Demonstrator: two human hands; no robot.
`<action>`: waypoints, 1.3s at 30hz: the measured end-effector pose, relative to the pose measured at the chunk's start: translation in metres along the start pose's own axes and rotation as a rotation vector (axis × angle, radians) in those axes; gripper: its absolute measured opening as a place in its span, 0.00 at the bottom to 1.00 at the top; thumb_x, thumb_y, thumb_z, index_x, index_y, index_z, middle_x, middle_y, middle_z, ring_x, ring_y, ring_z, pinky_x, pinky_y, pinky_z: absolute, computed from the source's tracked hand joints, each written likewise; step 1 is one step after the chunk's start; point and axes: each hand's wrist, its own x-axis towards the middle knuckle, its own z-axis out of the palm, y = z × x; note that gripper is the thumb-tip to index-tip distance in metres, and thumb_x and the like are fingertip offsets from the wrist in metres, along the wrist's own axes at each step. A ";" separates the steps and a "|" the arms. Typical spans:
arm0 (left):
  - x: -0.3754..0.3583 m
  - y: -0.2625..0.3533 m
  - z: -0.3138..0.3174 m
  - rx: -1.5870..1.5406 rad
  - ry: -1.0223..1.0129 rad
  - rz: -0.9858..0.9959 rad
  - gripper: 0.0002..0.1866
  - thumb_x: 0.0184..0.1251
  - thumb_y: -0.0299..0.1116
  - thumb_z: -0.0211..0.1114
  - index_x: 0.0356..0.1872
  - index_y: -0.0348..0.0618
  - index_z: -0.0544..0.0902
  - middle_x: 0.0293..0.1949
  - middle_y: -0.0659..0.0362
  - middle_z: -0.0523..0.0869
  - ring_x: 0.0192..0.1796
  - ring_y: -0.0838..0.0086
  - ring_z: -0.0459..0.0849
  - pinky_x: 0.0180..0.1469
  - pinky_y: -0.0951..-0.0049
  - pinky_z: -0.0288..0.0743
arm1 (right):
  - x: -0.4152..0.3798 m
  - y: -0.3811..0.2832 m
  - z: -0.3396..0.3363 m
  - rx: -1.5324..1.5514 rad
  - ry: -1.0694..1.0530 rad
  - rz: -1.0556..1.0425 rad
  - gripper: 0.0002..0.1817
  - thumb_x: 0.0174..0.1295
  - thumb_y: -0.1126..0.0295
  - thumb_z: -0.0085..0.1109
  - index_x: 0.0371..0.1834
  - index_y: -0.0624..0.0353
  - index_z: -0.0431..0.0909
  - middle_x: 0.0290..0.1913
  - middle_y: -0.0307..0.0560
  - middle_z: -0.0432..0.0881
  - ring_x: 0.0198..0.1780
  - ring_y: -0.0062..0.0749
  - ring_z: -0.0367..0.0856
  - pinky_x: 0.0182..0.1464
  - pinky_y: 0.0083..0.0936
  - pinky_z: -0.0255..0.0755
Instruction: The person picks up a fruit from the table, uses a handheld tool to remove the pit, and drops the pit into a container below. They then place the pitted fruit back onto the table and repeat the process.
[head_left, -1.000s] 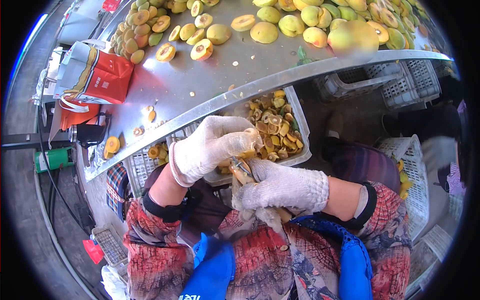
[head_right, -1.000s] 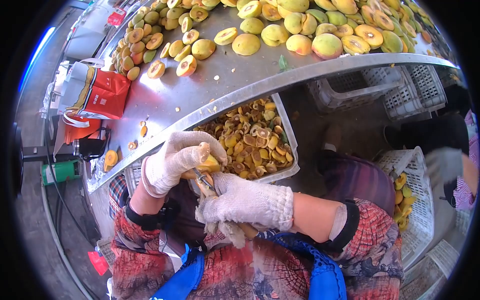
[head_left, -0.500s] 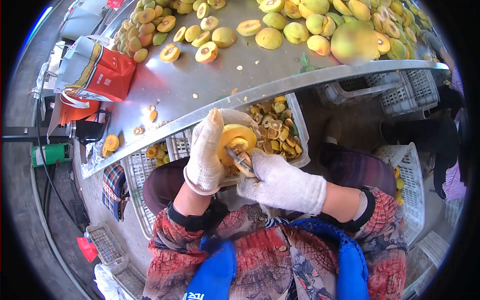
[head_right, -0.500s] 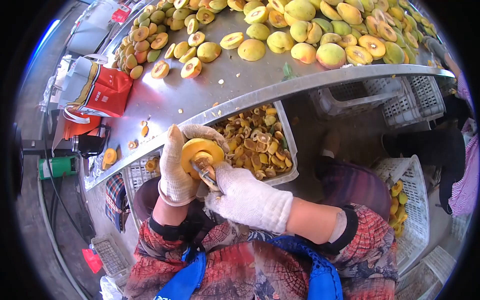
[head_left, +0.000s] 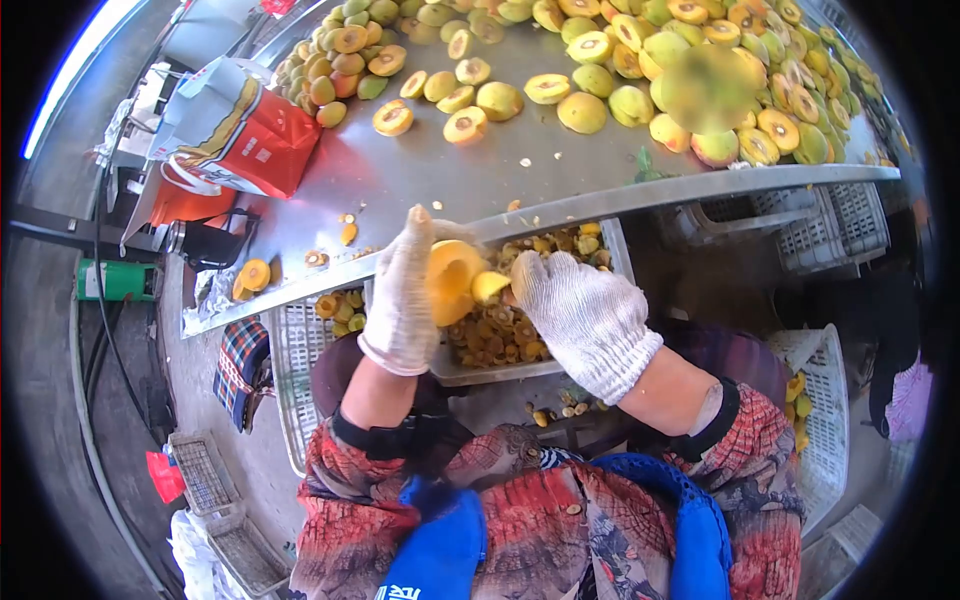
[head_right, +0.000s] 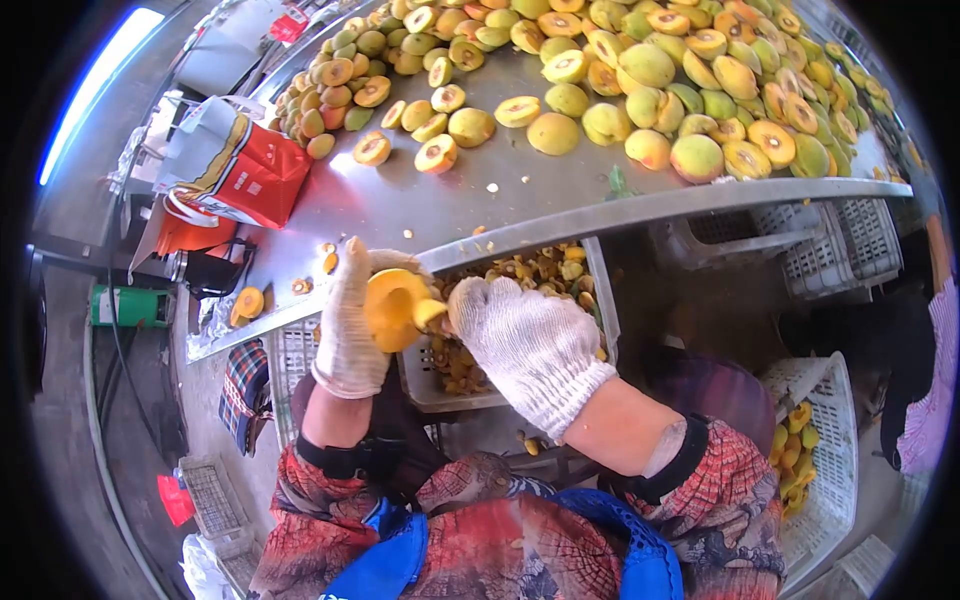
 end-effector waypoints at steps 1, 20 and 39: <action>-0.004 0.009 -0.011 0.045 0.054 0.024 0.26 0.72 0.55 0.50 0.37 0.38 0.81 0.31 0.55 0.84 0.32 0.73 0.82 0.35 0.75 0.77 | -0.001 -0.002 -0.001 -0.050 -0.053 -0.013 0.17 0.60 0.66 0.53 0.52 0.56 0.73 0.25 0.44 0.75 0.23 0.34 0.81 0.18 0.32 0.73; 0.189 0.025 -0.016 1.358 0.044 0.073 0.21 0.59 0.46 0.64 0.44 0.39 0.82 0.44 0.43 0.84 0.49 0.53 0.83 0.50 0.62 0.75 | -0.008 0.008 0.007 0.258 -0.243 0.116 0.08 0.62 0.62 0.51 0.38 0.53 0.73 0.30 0.51 0.78 0.25 0.44 0.82 0.22 0.40 0.75; 0.041 0.037 0.030 0.001 -0.307 -0.017 0.20 0.54 0.25 0.66 0.50 0.33 0.77 0.43 0.56 0.84 0.45 0.73 0.82 0.52 0.72 0.75 | 0.006 0.018 -0.017 0.828 0.068 0.236 0.17 0.62 0.63 0.57 0.48 0.61 0.69 0.39 0.63 0.77 0.42 0.61 0.77 0.42 0.48 0.72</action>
